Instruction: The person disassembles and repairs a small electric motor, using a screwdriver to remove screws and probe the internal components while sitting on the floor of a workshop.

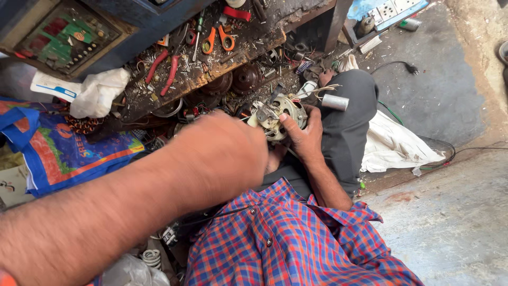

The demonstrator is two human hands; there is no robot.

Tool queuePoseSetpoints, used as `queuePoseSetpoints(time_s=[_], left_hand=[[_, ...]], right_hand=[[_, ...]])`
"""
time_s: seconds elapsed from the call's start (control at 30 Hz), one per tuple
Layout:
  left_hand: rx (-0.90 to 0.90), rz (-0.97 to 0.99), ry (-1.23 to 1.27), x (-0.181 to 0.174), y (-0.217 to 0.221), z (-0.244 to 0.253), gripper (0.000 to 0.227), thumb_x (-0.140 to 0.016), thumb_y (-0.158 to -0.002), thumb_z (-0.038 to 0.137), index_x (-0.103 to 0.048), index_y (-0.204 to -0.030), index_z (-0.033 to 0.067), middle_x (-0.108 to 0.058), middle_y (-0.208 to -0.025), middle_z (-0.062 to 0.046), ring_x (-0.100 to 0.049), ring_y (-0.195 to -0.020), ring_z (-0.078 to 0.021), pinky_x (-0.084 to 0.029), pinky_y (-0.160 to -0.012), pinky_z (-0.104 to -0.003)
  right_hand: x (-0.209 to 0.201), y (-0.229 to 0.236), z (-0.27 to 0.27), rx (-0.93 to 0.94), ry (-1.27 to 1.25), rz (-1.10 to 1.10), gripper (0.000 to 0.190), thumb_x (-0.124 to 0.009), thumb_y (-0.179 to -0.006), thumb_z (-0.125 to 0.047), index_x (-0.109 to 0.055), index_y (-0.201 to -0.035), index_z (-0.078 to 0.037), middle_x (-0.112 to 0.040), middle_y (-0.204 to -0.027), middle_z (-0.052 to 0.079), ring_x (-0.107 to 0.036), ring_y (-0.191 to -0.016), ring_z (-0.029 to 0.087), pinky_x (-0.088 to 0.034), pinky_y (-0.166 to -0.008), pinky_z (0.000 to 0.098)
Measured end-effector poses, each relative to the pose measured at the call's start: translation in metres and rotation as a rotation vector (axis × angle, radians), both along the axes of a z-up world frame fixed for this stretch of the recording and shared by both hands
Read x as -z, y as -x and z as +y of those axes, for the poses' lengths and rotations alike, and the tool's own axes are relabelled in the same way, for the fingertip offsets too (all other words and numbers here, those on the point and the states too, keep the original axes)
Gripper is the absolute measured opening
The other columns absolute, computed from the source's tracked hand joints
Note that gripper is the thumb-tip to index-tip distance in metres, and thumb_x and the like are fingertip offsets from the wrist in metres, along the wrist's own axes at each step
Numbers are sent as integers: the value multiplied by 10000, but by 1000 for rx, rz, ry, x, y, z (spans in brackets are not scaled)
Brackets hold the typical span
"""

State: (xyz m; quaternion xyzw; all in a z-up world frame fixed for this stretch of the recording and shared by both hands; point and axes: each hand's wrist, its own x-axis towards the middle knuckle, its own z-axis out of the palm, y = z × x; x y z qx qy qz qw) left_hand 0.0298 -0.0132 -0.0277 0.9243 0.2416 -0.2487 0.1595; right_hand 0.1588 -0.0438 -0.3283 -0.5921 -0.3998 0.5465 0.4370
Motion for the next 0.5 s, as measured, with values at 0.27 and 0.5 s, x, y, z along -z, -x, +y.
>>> queuePoseSetpoints(time_s=[0.27, 0.5], left_hand=[[-894, 413, 134, -19, -11, 25, 194, -665, -827, 180, -758, -961, 75, -740, -968, -220, -715, -969, -386, -562, -861, -461], [138, 150, 22, -2, -3, 1, 211, -632, -850, 166, -727, -952, 7, -722, -824, -187, -717, -768, -349, -569, -645, -467]], right_hand=[[0, 1, -1, 11, -24, -3, 755, -823, -816, -462, -548, -1270, 74, -677, -1182, 212, -668, -1072, 237, -538, -949, 354], [3, 1, 0, -6, -2, -57, 733, -819, -821, -463, -570, -1263, 65, -691, -1178, 205, -673, -1066, 239, -531, -947, 356]])
